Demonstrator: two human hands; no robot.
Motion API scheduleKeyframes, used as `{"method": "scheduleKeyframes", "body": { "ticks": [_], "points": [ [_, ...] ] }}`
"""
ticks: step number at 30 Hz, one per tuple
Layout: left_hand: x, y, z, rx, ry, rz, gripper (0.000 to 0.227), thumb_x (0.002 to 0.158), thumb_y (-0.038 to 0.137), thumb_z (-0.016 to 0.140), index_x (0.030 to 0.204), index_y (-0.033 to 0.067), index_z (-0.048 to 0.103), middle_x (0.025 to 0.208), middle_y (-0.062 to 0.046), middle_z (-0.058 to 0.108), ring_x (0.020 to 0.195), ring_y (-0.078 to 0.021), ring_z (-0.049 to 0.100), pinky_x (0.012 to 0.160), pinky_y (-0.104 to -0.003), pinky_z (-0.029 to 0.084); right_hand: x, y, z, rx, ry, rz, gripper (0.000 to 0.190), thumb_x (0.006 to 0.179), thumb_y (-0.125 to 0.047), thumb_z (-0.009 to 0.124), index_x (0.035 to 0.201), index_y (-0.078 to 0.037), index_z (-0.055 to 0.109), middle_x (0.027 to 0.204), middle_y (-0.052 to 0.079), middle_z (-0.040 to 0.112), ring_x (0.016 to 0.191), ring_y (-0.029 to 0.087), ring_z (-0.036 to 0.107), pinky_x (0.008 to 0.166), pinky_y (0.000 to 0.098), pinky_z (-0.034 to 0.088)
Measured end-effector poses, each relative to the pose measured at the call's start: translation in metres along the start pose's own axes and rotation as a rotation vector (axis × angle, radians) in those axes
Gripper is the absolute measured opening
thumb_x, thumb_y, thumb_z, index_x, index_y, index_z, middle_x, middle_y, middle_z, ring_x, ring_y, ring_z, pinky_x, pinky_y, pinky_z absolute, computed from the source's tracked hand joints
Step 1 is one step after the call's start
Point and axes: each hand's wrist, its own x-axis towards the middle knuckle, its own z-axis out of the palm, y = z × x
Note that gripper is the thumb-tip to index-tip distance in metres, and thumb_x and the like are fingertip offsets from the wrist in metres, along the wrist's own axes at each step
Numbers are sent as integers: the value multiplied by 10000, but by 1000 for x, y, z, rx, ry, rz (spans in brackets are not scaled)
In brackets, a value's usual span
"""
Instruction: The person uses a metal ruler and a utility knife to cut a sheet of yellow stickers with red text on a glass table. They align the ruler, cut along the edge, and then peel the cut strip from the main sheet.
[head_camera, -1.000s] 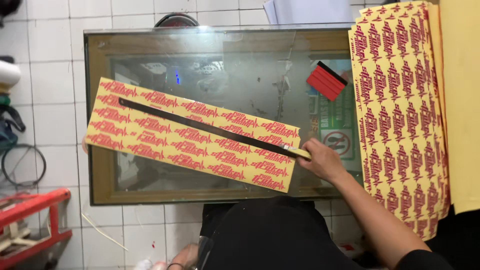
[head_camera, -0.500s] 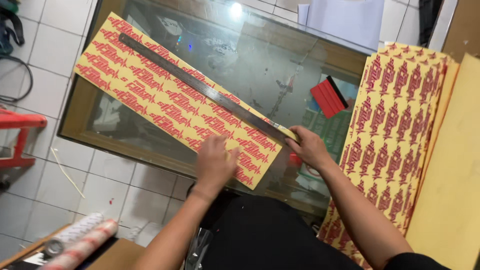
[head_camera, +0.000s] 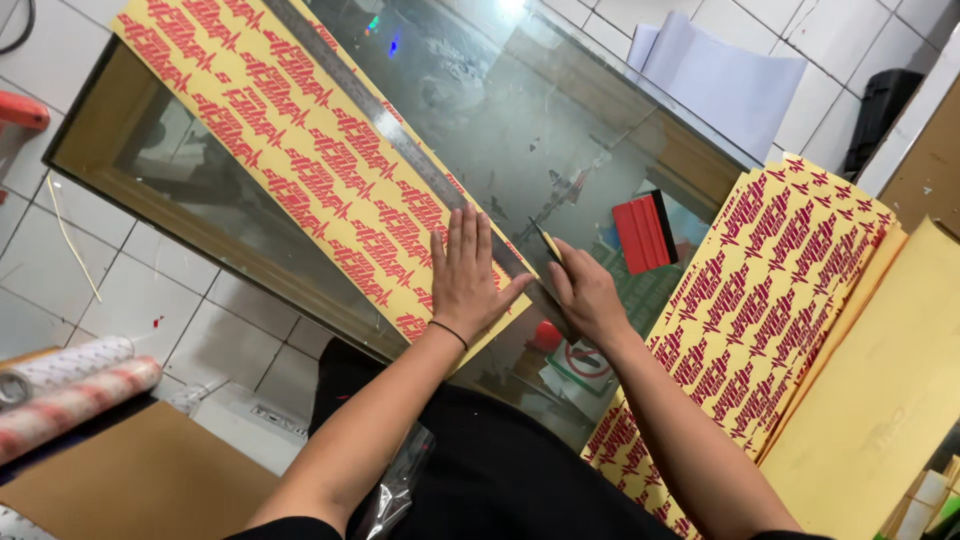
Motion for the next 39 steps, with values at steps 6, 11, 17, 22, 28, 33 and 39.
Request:
{"method": "scheduleKeyframes", "body": {
  "ticks": [6,11,17,22,28,33,39],
  "points": [
    [1,-11,19,9,86,23,1218,767,915,493,1607,55,294,1652,-237,241,1563,-403,183,1267,-561,124,15,-1,5,32,-67,-28,393,1012,-195,589,1391,-91,615,882,181,643,881,403,682,775,469,562],
    [2,-10,23,62,151,41,1195,795,917,462,1615,63,297,1688,-186,222,1572,-396,149,1261,-572,109,15,14,11,74,-61,72,342,1020,-226,589,1331,-103,660,898,154,677,906,376,699,790,449,568],
    [3,-10,29,47,177,25,1208,758,930,509,1594,77,326,1677,-181,234,1568,-397,166,1256,-585,133,15,5,-5,73,-51,84,326,1028,-187,574,1326,-90,665,894,152,679,910,380,697,798,454,559],
    [1,-9,28,56,220,40,1108,819,848,521,1589,73,336,1667,-189,250,1566,-398,174,1256,-583,136,8,13,-3,76,-40,118,332,1031,-208,573,1333,-101,663,888,139,678,911,361,700,799,451,558],
    [2,-9,27,67,214,40,1047,864,816,501,1593,85,326,1666,-184,229,1568,-396,145,1256,-579,122,9,2,-15,101,-47,120,347,1023,-165,568,1344,-66,654,866,140,692,890,364,704,798,456,561],
    [1,-7,24,47,194,28,1039,864,813,503,1585,84,337,1658,-186,235,1562,-401,164,1252,-592,132,8,-2,-9,65,-58,75,350,1008,-174,600,1340,-82,663,873,166,688,899,377,704,781,463,569],
    [1,-6,22,43,197,26,1032,862,812,504,1568,73,363,1639,-191,272,1556,-393,195,1256,-584,135,8,2,2,-38,-139,29,360,1030,-255,556,1351,-121,647,836,150,656,842,389,696,749,471,576]
  ]
}}
